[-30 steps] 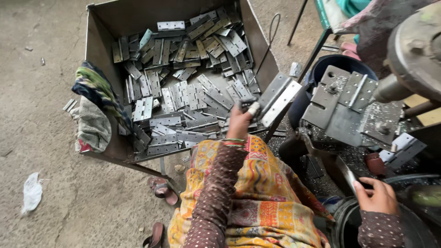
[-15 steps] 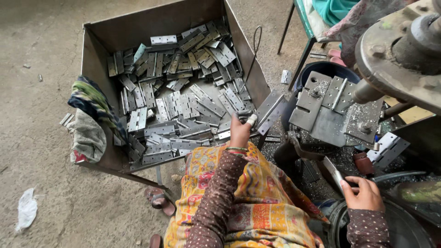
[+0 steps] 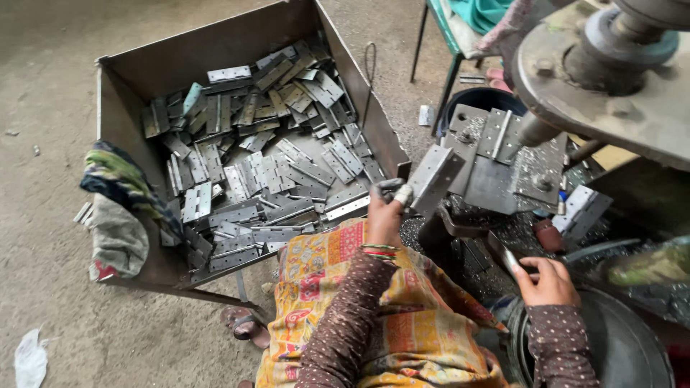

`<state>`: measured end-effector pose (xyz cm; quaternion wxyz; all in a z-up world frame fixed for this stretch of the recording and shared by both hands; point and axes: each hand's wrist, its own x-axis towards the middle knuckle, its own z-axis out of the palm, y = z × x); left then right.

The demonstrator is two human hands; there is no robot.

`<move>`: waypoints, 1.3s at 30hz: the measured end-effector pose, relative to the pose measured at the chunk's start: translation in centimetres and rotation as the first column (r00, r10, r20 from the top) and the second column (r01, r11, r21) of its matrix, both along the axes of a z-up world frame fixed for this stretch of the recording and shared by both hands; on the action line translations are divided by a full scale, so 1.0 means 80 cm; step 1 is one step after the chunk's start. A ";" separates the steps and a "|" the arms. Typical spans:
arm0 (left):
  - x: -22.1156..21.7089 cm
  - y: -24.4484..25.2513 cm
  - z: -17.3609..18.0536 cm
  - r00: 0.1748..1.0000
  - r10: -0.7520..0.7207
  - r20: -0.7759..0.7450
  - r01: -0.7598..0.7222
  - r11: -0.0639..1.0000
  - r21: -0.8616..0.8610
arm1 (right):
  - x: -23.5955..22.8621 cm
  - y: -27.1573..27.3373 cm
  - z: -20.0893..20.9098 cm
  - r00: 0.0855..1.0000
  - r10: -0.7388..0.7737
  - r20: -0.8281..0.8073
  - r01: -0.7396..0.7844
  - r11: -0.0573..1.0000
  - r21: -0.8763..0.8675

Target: The person repeatedly picks up metal hinge plates from a bin, places them into a manual punching machine, and operates the lever to punch holes. The processed plates are then returned to the bin.

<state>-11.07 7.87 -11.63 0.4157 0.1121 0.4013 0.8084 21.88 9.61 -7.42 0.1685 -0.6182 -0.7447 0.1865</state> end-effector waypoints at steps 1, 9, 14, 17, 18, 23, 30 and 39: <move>0.019 0.008 0.004 0.999 -0.021 -0.029 0.021 1.000 0.013 | -0.001 -0.001 -0.002 1.000 0.010 -0.005 -0.009 1.000 0.018; 0.101 -0.015 0.077 0.568 -0.308 -0.763 -0.036 0.917 -0.397 | -0.003 -0.006 0.001 0.997 0.012 -0.081 -0.009 0.999 0.043; 0.113 -0.016 0.098 -0.336 -0.190 -0.922 -0.323 0.943 -0.077 | -0.007 -0.010 0.000 0.998 0.041 0.039 -0.046 0.987 0.155; 0.123 0.017 0.094 -0.355 -0.274 -0.894 -0.220 0.954 -0.205 | -0.009 -0.011 0.004 0.998 0.032 -0.058 -0.027 0.997 0.077; 0.127 0.027 0.091 -0.355 -0.288 -0.889 -0.227 0.949 -0.217 | -0.009 -0.010 0.006 0.998 0.030 -0.057 -0.026 0.997 0.070; 0.137 0.060 0.079 -0.422 -0.403 -0.812 -0.275 0.910 -0.309 | -0.002 -0.009 -0.005 0.998 0.052 0.047 -0.058 0.988 0.140; 0.137 0.061 0.085 -0.431 -0.395 -0.812 -0.284 0.913 -0.293 | 0.015 -0.017 -0.111 0.975 0.099 0.199 -0.090 0.994 -0.055; 0.132 0.055 0.090 -0.422 -0.354 -0.835 -0.277 0.927 -0.252 | 0.031 0.003 -0.159 0.974 0.131 0.184 -0.064 0.941 -0.332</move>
